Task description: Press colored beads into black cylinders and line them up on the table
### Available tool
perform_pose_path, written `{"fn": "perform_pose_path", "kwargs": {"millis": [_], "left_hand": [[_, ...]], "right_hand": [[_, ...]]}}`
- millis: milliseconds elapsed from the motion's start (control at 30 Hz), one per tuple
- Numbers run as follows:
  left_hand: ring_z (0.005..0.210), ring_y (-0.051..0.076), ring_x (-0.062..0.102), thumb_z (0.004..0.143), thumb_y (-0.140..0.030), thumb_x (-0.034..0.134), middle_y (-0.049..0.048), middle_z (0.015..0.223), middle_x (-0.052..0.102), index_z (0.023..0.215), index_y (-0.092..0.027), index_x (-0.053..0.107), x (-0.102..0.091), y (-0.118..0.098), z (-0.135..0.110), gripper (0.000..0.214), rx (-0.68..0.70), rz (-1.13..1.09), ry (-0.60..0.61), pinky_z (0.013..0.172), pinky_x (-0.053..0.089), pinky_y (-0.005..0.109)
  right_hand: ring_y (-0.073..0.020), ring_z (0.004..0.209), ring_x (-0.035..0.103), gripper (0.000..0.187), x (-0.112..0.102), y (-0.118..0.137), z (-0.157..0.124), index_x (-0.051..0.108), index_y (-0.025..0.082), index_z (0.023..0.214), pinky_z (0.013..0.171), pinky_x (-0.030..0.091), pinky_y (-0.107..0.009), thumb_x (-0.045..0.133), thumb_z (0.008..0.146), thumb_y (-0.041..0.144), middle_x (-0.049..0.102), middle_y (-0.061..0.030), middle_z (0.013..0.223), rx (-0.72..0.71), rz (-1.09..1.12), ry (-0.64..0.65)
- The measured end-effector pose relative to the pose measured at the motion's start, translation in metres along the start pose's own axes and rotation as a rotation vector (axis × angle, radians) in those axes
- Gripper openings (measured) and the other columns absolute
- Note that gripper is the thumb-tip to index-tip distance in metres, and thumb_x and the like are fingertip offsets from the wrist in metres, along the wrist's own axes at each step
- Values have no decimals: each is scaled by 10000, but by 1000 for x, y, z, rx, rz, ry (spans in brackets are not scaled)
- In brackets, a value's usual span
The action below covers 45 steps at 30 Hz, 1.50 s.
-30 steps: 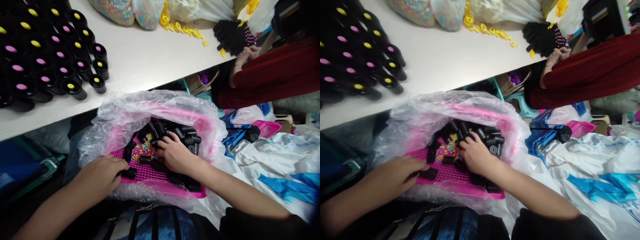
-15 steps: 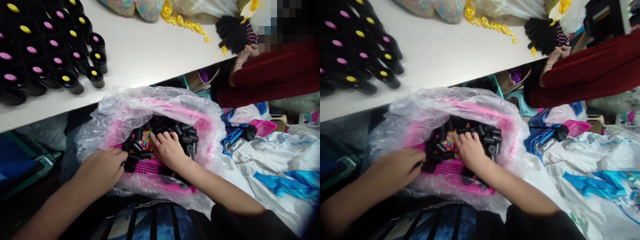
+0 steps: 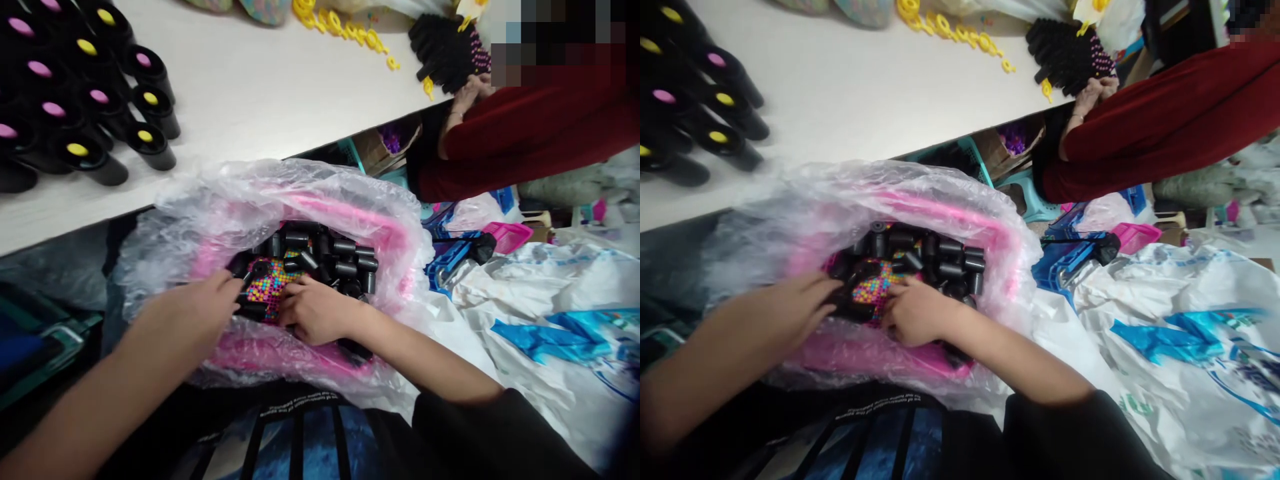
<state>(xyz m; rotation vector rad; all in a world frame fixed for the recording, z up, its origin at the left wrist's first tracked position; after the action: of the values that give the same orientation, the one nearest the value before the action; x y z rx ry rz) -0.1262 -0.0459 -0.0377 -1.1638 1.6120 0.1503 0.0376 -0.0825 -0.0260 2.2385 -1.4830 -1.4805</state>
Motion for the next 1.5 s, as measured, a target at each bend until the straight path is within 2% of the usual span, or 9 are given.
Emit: {"fn": "perform_pose_path", "kwargs": {"millis": [133, 367, 567, 700, 833, 900, 1067, 1267, 1500], "left_hand": [[795, 306, 669, 921, -343, 343, 102, 1102, 655, 1192, -217, 566, -7, 12, -19, 372, -111, 62, -64, 691, 498, 442], [864, 309, 675, 897, -274, 396, 91, 1021, 684, 1111, -248, 642, 13, 10, -11, 328, -83, -38, -48, 657, 510, 414], [890, 322, 670, 873, -285, 434, 89, 1024, 693, 1101, -240, 646, 14, 13, -7, 314, -114, -79, -12, 688, 509, 436], [842, 325, 669, 870, -274, 427, 87, 973, 687, 1045, -227, 645, 11, 13, -9, 283, -131, -41, 6, 648, 501, 426], [772, 302, 670, 897, -266, 382, 84, 1014, 656, 1053, -236, 643, 11, 10, -11, 305, -116, 37, 14, 636, 500, 412], [748, 294, 670, 904, -267, 366, 86, 1042, 641, 1064, -235, 638, 11, 8, -10, 317, -119, 76, 21, 628, 500, 408], [730, 299, 672, 889, -264, 396, 86, 1029, 639, 1086, -226, 618, 9, 4, -6, 299, -154, 101, 78, 605, 495, 405], [800, 314, 676, 882, -249, 412, 86, 1049, 653, 1084, -218, 619, 8, 5, -7, 291, -186, 74, 74, 658, 505, 428], [709, 313, 674, 871, -221, 370, 121, 948, 680, 981, -178, 661, 11, 5, -10, 314, -203, 26, 58, 595, 475, 414]], "right_hand": [[-209, 863, 582, 350, 8, 6, 14, 722, 155, 771, 811, 359, -351, 466, 916, 346, 707, -78, 786, 115, -24, 2], [-220, 768, 638, 338, 10, -11, 31, 669, 159, 973, 671, 436, -302, 457, 936, 420, 700, -86, 809, 624, -51, -181], [-222, 966, 597, 400, 6, -8, 39, 575, 200, 1213, 748, 466, -307, 540, 893, 438, 637, -86, 1064, 372, -52, -179], [-203, 926, 572, 313, -22, -3, 15, 633, 162, 1087, 742, 455, -295, 602, 847, 361, 608, -80, 1002, 352, -48, -213], [-240, 911, 536, 295, -69, -2, -31, 602, 115, 1103, 743, 438, -347, 599, 826, 217, 583, -122, 983, 690, -225, -413], [-251, 926, 516, 281, -76, 1, -35, 593, 108, 1116, 763, 429, -366, 568, 845, 177, 580, -138, 1001, 707, -298, -457], [-180, 867, 563, 180, -33, 12, 27, 642, 163, 977, 777, 436, -288, 472, 918, 169, 641, -64, 924, 216, -146, -259], [-206, 783, 617, 254, 4, 6, 66, 676, 118, 954, 657, 441, -317, 426, 924, 151, 662, -119, 904, 474, -127, -77], [-244, 963, 482, 248, 7, -5, 58, 705, 196, 913, 771, 380, -384, 465, 940, 253, 574, -100, 994, 501, -237, -296]]}}
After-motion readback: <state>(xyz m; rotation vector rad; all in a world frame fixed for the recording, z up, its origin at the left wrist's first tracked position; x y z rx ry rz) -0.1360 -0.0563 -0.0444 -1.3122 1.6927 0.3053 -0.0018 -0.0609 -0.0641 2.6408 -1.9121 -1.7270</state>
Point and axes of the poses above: each hand's wrist, its own z-axis towards the middle knuckle, its own x-axis out of the palm, y = z × x, the point moved 4 cm from there along z, towards the middle knuckle
